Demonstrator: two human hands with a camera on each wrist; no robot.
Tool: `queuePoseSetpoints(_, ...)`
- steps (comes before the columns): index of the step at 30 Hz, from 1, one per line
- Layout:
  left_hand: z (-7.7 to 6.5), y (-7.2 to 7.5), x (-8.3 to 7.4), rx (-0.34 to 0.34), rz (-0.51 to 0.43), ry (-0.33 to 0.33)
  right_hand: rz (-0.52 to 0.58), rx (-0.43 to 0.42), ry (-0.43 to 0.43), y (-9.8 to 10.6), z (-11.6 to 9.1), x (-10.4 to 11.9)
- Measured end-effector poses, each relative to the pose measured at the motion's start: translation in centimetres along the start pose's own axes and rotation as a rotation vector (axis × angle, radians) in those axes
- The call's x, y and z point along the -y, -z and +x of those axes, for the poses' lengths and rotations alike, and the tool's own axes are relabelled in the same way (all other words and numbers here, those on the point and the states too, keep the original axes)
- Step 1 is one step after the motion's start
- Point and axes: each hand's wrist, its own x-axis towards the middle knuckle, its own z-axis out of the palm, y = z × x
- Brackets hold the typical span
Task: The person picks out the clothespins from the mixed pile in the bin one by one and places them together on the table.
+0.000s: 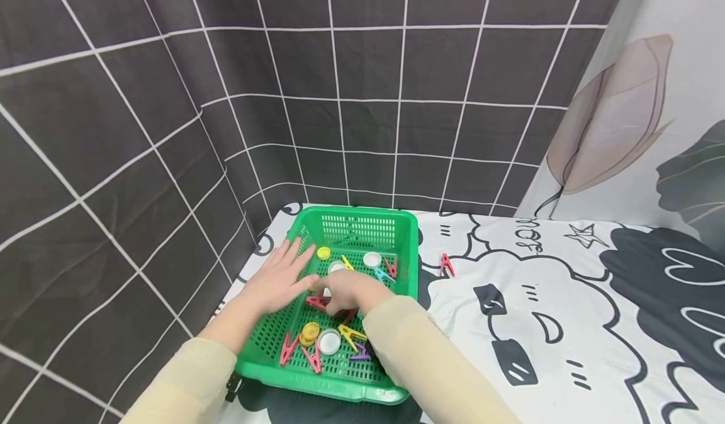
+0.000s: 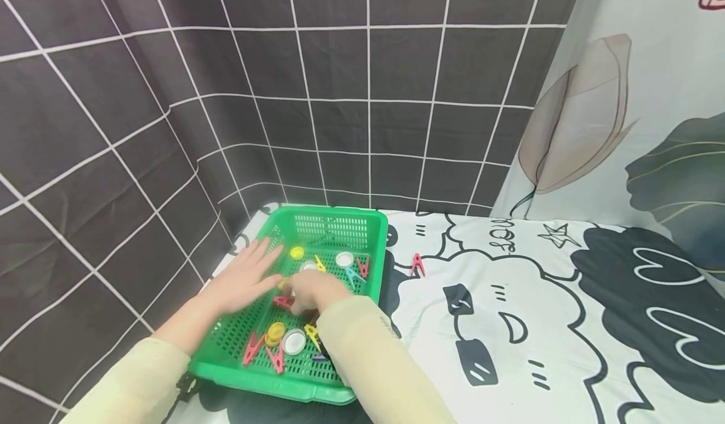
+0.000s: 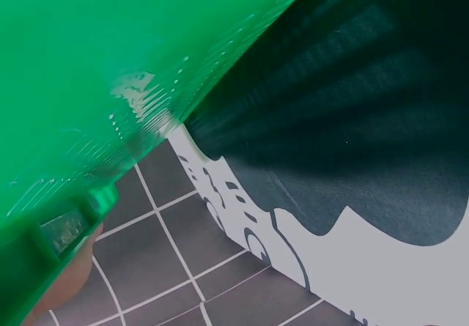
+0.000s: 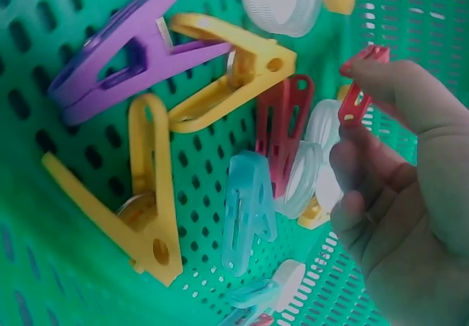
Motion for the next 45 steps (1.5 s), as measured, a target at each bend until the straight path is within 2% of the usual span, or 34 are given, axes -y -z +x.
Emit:
queuePoseSetpoints(7,0.0,0.0,0.0,-0.002,-0.001,0.008,0.018,-0.093,-0.047,0.7,-0.1,-0.7)
queuePoseSetpoints(17,-0.1,0.0,0.0,0.012,0.002,0.018,-0.003,-0.227,-0.191,1.8,-0.8,-1.2)
queuePoseSetpoints(24,-0.2,-0.2,0.3,0.006,0.015,0.02,0.023,-0.328,-0.24,2.0,-0.8,-1.9)
queuePoseSetpoints(30,0.3,-0.3,0.2,0.01,0.018,0.018,0.06,-0.407,-0.348,2.5,-1.4,-2.5)
queuePoseSetpoints(35,0.1,-0.4,0.2,0.014,0.012,0.024,0.099,-0.455,-0.415,3.0,-1.6,-3.2)
queuePoseSetpoints(45,0.1,-0.3,0.0,0.014,0.037,0.016,0.132,-0.521,-0.424,4.8,-2.7,-4.6)
